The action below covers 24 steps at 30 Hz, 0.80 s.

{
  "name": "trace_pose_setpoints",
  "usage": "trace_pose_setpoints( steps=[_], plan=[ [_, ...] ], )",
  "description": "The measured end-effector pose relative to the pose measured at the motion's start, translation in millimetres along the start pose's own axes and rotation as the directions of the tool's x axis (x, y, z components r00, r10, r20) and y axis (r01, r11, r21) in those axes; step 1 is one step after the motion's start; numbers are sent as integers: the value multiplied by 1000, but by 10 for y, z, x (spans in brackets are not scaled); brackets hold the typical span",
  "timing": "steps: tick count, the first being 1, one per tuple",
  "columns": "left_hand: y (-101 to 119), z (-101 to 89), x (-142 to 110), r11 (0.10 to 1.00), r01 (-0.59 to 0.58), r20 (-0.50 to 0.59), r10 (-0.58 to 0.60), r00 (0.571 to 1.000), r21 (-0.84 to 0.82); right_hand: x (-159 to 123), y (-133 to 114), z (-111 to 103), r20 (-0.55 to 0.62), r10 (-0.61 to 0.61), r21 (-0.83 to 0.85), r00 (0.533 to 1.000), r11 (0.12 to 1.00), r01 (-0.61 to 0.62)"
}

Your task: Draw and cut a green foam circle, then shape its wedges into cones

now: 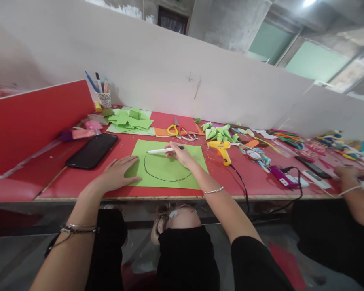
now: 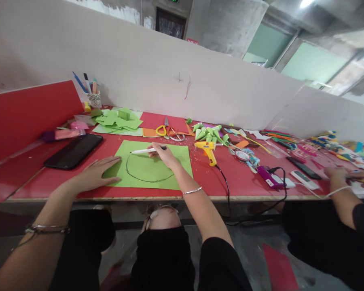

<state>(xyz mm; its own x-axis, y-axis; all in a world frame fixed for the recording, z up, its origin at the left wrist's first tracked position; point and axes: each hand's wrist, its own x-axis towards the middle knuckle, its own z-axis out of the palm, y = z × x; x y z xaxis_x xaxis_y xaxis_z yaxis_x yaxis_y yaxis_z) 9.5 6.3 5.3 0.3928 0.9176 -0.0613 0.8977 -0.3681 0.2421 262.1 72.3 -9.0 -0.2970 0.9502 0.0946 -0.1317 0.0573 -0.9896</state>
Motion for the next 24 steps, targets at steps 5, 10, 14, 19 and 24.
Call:
trace_pose_setpoints(
  steps=[5,10,14,19,24],
  plan=[
    [-18,17,2,1000,-6,4,6,1000,6,10,25,-5,-27,-12,-1,1000,1000,12],
    [-5,5,-5,1000,2,6,-3,1000,16,19,40,3,-62,-11,-9,998,1000,11],
    [0,4,-3,1000,-1,1,1,1000,6,18,35,23,-93,-18,-25,995,1000,16],
    [-8,11,4,1000,-5,-13,5,1000,2,-36,-35,56,-40,-16,-94,999,996,12],
    [-6,4,4,1000,-2,-9,2,1000,8,-71,-94,69,79,2,-95,997,995,5]
  ],
)
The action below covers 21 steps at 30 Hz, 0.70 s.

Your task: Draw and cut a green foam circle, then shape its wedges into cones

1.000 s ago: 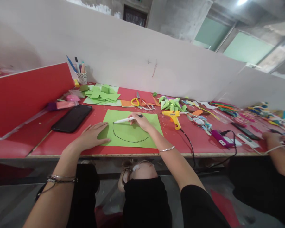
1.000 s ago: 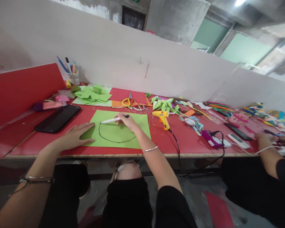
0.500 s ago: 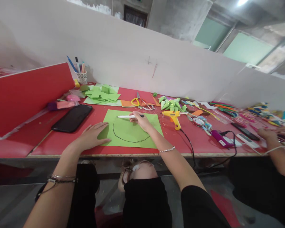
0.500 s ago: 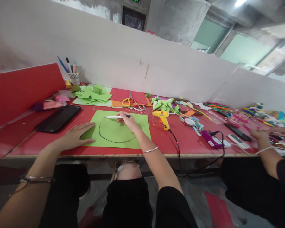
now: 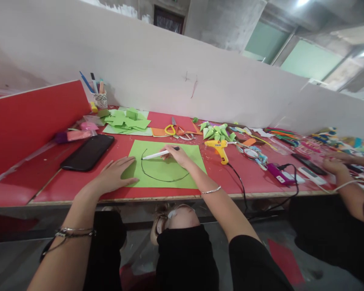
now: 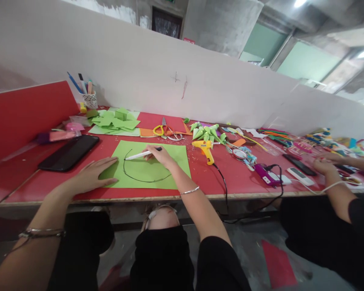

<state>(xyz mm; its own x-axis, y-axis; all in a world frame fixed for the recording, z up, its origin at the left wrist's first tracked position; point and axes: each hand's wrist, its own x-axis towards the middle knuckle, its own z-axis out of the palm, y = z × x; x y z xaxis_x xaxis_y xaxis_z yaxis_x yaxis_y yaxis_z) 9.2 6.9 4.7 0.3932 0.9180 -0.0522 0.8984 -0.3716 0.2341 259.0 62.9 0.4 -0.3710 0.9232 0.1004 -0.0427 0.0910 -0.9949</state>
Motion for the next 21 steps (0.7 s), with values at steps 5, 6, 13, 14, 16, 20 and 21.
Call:
trace_pose_setpoints(
  steps=[5,6,13,14,16,20,21],
  plan=[
    [-8,8,5,1000,10,13,-10,1000,16,43,67,-35,-39,-14,48,999,999,16],
    [-10,10,5,1000,8,11,-8,1000,15,54,87,-44,-77,-16,62,997,998,21],
    [10,-15,-3,1000,9,23,-9,1000,8,96,157,-63,-185,-34,51,982,998,45],
    [14,-20,-4,1000,11,31,-11,999,8,92,152,-59,-180,-39,30,983,999,45],
    [19,-23,-5,1000,17,38,-17,999,8,78,132,-50,-158,-44,-2,986,999,44],
    [11,-11,-2,1000,12,26,-13,1000,7,48,84,-39,-40,-28,-18,999,999,28],
    [9,-9,-1,1000,10,21,-10,1000,9,45,77,-39,-13,-24,-13,1000,1000,24]
  ],
)
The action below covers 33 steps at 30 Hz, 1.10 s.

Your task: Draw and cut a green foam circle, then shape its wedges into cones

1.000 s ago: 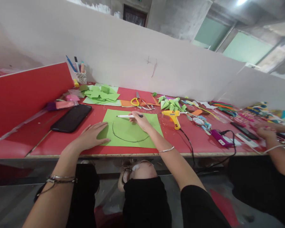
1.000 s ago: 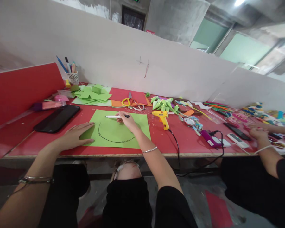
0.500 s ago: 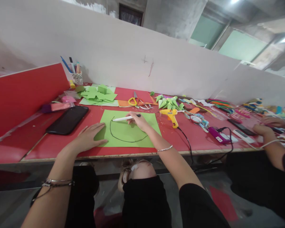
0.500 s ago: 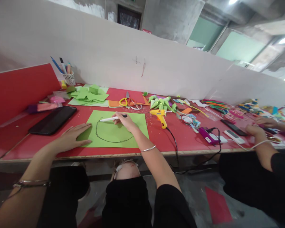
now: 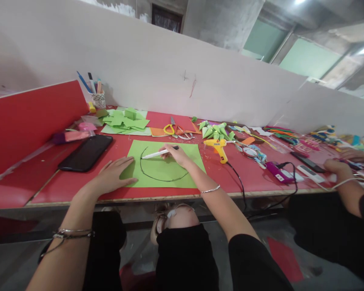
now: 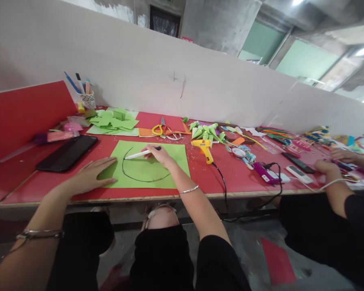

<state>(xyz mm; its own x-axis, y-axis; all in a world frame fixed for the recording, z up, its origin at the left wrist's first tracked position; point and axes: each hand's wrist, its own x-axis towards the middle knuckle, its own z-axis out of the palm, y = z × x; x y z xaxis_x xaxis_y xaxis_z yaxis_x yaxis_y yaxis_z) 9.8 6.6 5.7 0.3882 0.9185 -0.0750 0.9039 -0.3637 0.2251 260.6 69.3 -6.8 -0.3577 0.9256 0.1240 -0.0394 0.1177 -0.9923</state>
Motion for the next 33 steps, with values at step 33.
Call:
trace_pose_setpoints(
  steps=[33],
  plan=[
    [1,-3,2,1000,-4,9,4,1000,15,-24,-20,-18,38,25,-14,999,1000,-25]
  ],
)
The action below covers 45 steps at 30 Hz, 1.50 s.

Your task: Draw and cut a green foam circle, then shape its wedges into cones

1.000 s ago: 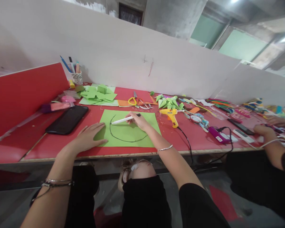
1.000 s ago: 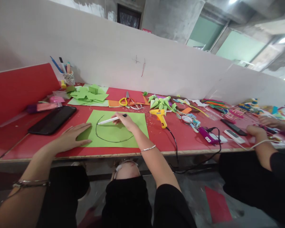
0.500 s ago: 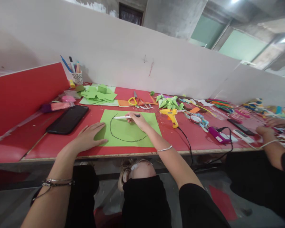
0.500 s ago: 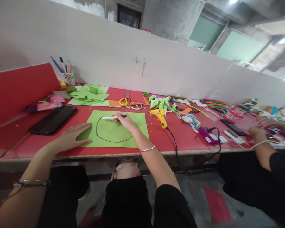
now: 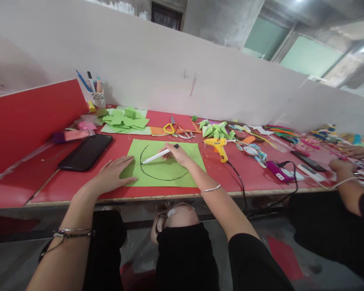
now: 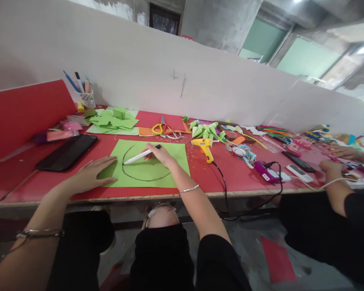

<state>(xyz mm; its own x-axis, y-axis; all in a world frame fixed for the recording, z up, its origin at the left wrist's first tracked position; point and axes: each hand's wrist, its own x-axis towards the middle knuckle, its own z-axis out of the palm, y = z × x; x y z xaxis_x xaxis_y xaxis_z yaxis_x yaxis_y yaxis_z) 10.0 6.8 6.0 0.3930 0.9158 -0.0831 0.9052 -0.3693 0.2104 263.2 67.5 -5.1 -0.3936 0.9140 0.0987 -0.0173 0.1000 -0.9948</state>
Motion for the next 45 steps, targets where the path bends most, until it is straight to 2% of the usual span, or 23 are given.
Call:
trace_pose_setpoints(
  steps=[9,15,21,25,29,36,41,45],
  plan=[
    [-4,8,2,1000,-10,-21,9,1000,-24,-38,-38,5,38,31,-24,999,999,-30],
    [-7,9,3,1000,-8,-20,8,1000,-16,-10,-30,-8,-49,67,47,997,997,-65],
    [20,-18,-2,1000,7,14,-7,1000,0,-14,-33,10,6,18,-18,1000,1000,-18],
    [12,-11,0,1000,9,7,-9,1000,-6,-29,-39,-6,30,33,-38,999,999,-31],
    [-14,17,6,1000,-4,-11,4,1000,-16,-33,-56,-8,-1,73,-26,997,997,-73],
    [-24,23,4,1000,-12,-29,12,1000,-19,-27,-57,14,30,20,6,999,1000,-20],
    [-30,32,7,1000,-20,-43,19,999,-16,-40,-75,-12,4,83,-4,997,997,-83],
    [-26,29,6,1000,-9,-28,9,1000,-15,-46,-103,-19,51,68,36,996,997,-70]
  ],
)
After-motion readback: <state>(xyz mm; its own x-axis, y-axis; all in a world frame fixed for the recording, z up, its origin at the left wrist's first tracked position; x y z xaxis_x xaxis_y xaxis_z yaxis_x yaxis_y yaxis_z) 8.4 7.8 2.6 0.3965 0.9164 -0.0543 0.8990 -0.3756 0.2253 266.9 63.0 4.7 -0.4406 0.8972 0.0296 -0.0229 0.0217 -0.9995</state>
